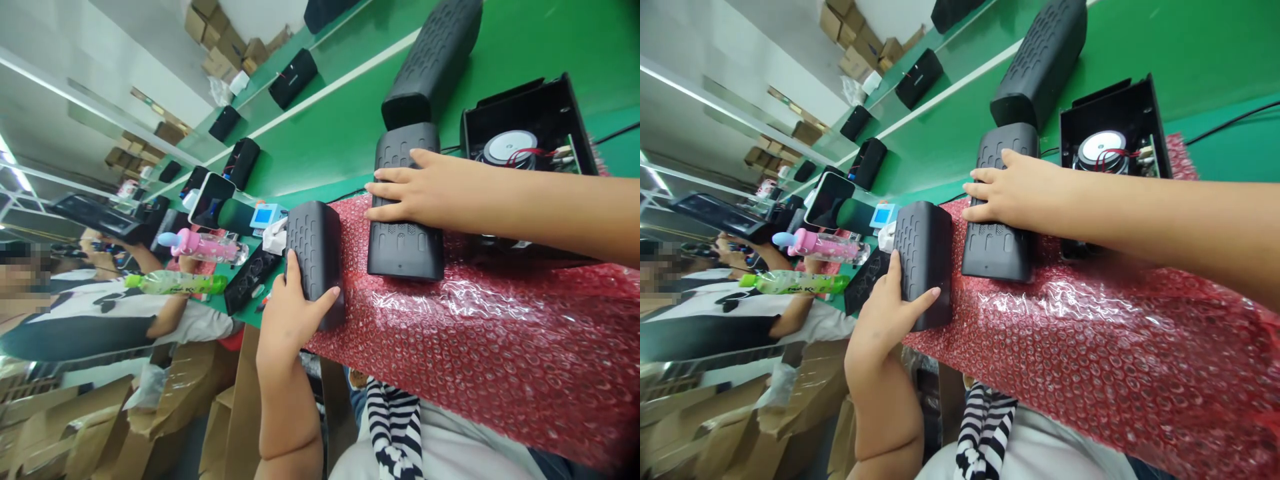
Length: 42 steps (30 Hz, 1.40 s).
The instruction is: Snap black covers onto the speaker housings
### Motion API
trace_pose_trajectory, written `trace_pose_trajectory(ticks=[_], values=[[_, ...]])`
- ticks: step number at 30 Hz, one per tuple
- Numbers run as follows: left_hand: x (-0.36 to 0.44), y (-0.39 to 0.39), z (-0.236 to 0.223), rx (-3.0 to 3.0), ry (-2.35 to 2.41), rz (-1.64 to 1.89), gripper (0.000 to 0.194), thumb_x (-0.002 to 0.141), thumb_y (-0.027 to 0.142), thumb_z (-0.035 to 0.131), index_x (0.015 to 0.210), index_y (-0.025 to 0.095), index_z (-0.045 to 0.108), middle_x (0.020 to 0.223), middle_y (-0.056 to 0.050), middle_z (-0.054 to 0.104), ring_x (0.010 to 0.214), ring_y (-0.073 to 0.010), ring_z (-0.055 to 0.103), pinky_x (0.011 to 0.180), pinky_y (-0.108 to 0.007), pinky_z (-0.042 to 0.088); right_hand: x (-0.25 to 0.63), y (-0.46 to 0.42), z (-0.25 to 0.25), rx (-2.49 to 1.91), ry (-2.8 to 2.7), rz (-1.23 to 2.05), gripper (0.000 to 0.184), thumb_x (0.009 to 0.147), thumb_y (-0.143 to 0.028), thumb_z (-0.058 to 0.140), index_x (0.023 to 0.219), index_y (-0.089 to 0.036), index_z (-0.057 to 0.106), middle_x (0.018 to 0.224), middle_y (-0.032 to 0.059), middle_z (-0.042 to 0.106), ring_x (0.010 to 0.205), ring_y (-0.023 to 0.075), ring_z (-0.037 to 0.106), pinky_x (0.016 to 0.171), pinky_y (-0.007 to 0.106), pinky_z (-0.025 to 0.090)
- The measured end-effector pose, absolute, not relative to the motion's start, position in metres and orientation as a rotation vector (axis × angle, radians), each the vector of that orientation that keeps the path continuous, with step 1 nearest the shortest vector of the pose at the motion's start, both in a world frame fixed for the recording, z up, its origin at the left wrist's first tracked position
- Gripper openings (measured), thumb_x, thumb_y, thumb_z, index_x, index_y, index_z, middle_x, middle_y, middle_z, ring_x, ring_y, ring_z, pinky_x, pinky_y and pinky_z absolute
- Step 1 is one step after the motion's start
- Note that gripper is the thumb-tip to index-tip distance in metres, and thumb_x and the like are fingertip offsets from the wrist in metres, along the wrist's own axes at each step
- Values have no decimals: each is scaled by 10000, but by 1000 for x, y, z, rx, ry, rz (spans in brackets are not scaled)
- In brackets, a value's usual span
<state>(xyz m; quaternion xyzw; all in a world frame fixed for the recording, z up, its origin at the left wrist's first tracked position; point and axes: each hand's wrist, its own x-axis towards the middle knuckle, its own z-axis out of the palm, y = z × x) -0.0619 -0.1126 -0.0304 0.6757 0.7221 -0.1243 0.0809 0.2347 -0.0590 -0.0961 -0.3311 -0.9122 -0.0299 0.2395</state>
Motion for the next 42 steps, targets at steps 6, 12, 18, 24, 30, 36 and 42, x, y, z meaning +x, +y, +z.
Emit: trace_pose_trajectory(ticks=[6, 12, 18, 24, 30, 36, 42], values=[[-71, -104, -35, 2006, 2081, -271, 1208, 736, 575, 723, 1615, 174, -2, 1482, -281, 364, 1323, -454, 475, 1086, -593, 389, 228, -39, -110, -913, -2355, 202, 210, 1026, -320, 511, 1093, -246, 696, 1373, -53, 608, 1405, 225, 431, 1144, 479, 316], [-131, -64, -47, 1857, 1686, 315, 1203, 602, 438, 812, 1589, 136, 195, 1575, -172, 325, 1443, -352, 359, 1237, -464, 258, 231, -41, -103, -918, -2251, 302, 262, 1041, -275, 470, 989, -237, 724, 1263, -60, 675, 1333, 205, 520, 1109, 487, 360], [-128, -26, -41, 1975, 1738, 509, 1289, 510, 339, 899, 1584, 190, 202, 1521, -159, 403, 1372, -346, 448, 1197, -471, 333, 231, -49, -90, -989, -2307, 224, 244, 1020, -248, 479, 1022, -232, 722, 1283, -38, 667, 1301, 178, 549, 1099, 456, 371], [-81, 6, -46, 2155, 1845, 311, 1191, 592, 386, 855, 1584, 184, 228, 1508, -193, 416, 1378, -381, 446, 1166, -485, 365, 221, -53, -84, -1135, -2402, 174, 406, 813, -35, 696, 1111, -308, 720, 1357, -10, 627, 1333, 279, 524, 1116, 600, 328], [-68, 15, -42, 2166, 1907, -88, 1224, 644, 605, 796, 1610, 261, 128, 1544, -268, 299, 1383, -517, 382, 1104, -655, 338, 218, -65, -53, -1372, -2590, 210, 605, 811, 60, 599, 1297, -296, 654, 1487, 72, 484, 1404, 334, 429, 1110, 631, 332], [-45, -7, -48, 2419, 1385, 712, 1066, 712, 514, 747, 1578, 220, 199, 1602, -204, 217, 1505, -417, 173, 1228, -614, 127, 214, -64, 6, -1375, -2195, 168, 479, 965, -227, 416, 1425, -230, 551, 1481, 39, 517, 1449, 309, 363, 1208, 533, 281], [10, -22, -68, 1647, 1104, 957, 885, 773, 368, 631, 1530, 269, 184, 1390, -136, 476, 1298, -280, 510, 1122, -480, 417, 170, -76, -44, -1559, -2423, 377, 612, 943, -474, 524, 1450, -133, 484, 1575, 177, 350, 1507, 405, 186, 1167, 737, 59]])
